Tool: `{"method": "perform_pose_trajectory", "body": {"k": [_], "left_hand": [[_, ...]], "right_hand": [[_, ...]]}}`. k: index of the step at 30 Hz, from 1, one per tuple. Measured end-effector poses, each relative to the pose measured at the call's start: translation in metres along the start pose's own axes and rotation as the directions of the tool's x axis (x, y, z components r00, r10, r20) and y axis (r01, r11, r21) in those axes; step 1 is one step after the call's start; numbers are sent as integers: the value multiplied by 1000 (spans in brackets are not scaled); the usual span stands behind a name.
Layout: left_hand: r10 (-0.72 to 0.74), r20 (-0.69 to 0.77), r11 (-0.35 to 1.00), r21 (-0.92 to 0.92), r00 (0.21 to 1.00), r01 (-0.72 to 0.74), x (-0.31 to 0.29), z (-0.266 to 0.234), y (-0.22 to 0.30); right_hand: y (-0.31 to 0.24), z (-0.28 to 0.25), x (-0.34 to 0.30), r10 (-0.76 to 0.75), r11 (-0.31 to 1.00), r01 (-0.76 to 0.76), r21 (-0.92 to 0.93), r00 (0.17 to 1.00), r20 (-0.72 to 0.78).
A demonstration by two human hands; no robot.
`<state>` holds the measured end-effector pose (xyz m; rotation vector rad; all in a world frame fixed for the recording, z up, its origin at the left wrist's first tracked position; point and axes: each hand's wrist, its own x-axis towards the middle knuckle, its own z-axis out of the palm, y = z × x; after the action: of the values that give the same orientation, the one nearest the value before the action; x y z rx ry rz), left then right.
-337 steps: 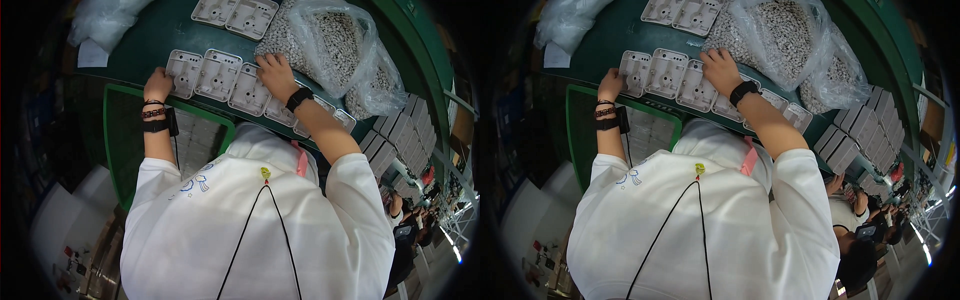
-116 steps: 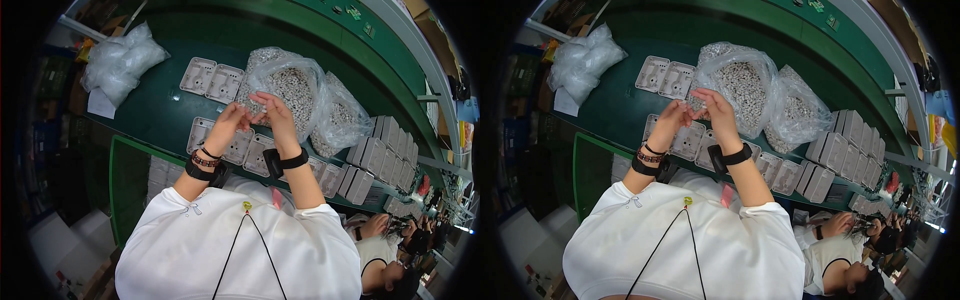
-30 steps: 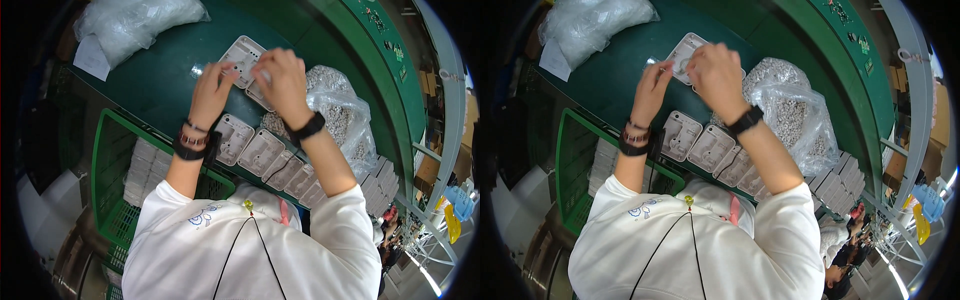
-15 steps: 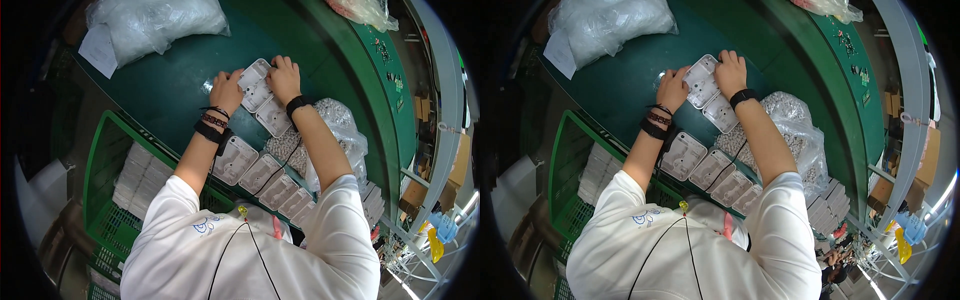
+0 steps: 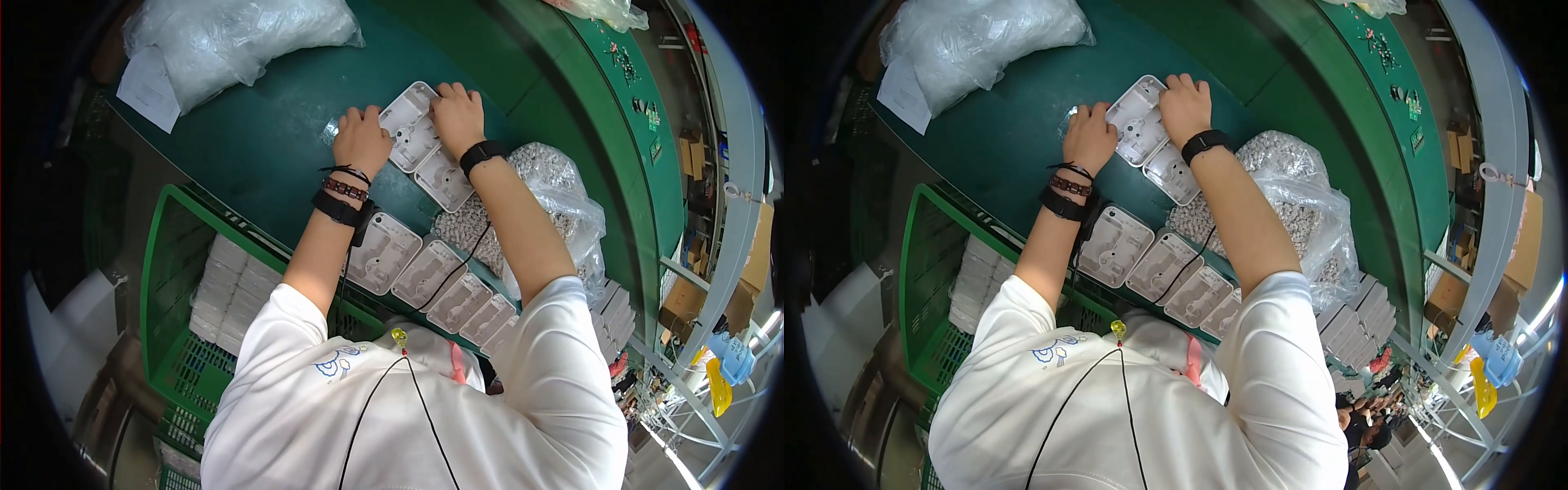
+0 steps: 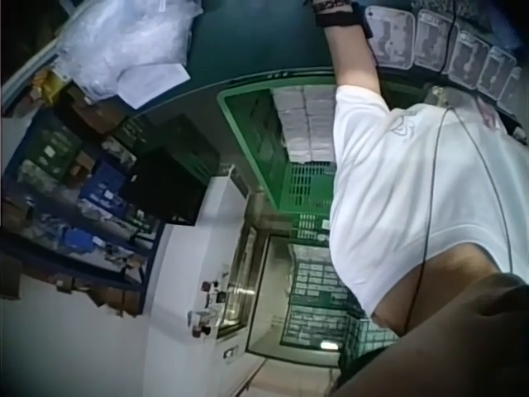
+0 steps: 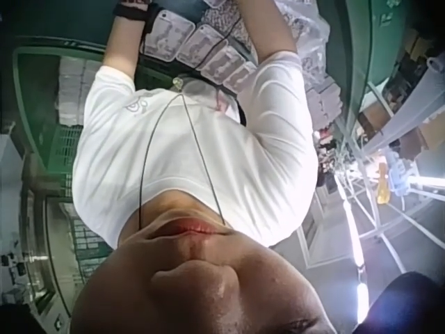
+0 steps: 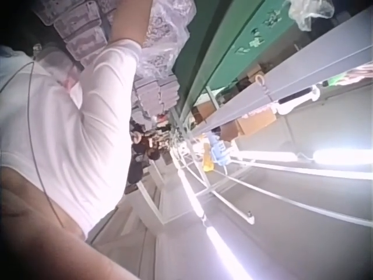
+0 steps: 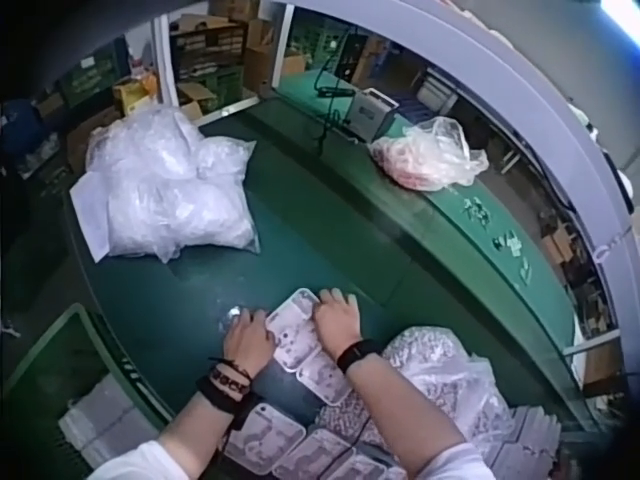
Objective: The person picks up small white components from a bag and inserts them into plastic housings by hand. They then stack the completed housings together and place them into a green plastic crate.
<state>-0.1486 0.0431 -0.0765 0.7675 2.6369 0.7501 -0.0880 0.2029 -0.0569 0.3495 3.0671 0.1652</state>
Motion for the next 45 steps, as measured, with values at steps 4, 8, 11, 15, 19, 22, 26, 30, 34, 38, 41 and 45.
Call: {"method": "perform_pose_trajectory", "body": {"k": [4,8,11,15,19,22,26,30,34,38,41,45], "left_hand": [[-28,12,1000,7,1000,27,1,2,2],[176,-255,983,-10,951,-185,-1,0,14],[309,-215,951,46,926,-306,-1,1,32],[431,-169,900,156,887,-407,4,17,39],[455,-84,866,272,886,-419,9,23,47],[462,-54,852,302,885,-427,13,19,55],[462,-64,854,302,884,-425,22,20,59],[452,-53,849,334,891,-411,31,22,67],[406,-6,871,305,914,-385,36,24,71],[350,115,898,241,930,-368,47,27,67],[375,163,884,232,912,-405,50,23,65],[596,90,736,337,798,-588,46,18,60]], "right_hand": [[9,-7,-12,-25,990,35,139,997,-77],[19,-17,-30,48,946,-7,324,992,-120],[17,-46,-57,244,862,-142,487,958,-152],[1,-98,-110,266,810,-110,575,944,-194],[-4,-130,-167,339,731,-174,660,932,-130],[-2,-136,-205,429,682,-284,674,902,-54],[-5,-140,-244,522,609,-409,679,852,45],[-9,-146,-269,575,557,-481,677,812,104],[-13,-145,-283,598,546,-508,666,793,115],[-14,-144,-291,618,516,-521,680,776,125],[-15,-145,-296,621,512,-515,688,775,118],[-16,-145,-303,636,482,-531,697,759,138]]}}
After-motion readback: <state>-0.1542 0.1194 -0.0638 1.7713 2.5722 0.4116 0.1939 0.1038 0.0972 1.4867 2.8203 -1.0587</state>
